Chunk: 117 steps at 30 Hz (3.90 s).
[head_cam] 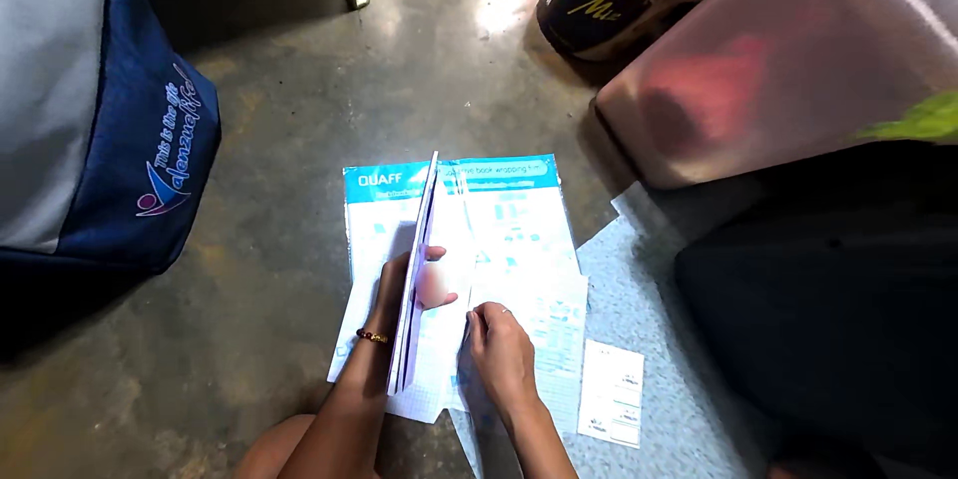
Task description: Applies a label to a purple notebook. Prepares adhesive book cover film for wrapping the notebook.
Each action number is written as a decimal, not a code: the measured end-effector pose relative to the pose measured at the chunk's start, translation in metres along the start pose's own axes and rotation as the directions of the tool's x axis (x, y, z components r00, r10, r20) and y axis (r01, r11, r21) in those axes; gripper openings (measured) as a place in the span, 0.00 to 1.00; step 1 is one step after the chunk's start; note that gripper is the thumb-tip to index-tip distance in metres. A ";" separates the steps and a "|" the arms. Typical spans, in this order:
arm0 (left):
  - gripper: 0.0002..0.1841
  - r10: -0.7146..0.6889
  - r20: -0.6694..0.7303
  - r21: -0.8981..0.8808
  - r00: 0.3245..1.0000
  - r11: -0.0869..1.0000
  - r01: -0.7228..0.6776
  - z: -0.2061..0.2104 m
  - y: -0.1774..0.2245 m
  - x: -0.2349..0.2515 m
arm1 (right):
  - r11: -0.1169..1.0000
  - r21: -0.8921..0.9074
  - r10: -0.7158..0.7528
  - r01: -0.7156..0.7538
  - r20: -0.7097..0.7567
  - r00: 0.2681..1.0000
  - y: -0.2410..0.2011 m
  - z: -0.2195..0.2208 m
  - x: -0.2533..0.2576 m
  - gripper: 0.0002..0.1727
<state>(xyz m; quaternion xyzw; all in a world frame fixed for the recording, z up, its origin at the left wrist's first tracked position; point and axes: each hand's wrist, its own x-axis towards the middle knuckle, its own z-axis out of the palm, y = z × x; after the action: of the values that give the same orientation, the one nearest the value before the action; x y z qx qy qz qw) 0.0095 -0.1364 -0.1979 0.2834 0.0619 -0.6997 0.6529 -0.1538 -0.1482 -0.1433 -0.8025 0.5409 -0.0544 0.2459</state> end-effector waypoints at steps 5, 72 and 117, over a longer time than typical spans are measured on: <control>0.31 0.002 0.005 -0.019 1.000 1.000 -0.001 -0.002 0.000 0.000 | 0.999 -0.002 0.037 -0.037 -0.016 0.999 0.001 0.000 -0.006 0.11; 0.15 0.369 -0.492 0.450 0.788 0.883 -0.132 0.041 0.031 -0.028 | 0.921 0.177 -0.319 0.346 -0.164 0.933 0.042 -0.009 0.060 0.38; 0.11 -0.099 0.323 0.823 0.941 -0.461 -0.331 0.080 0.020 -0.007 | 0.909 0.402 -0.223 -0.107 0.688 0.690 0.037 -0.081 0.100 0.24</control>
<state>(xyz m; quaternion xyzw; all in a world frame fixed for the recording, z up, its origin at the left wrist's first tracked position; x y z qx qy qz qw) 0.0026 -0.1694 -0.1223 0.6140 -0.6769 -0.3654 0.1773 -0.1728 -0.2760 -0.1069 -0.7053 0.3503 0.1441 0.5993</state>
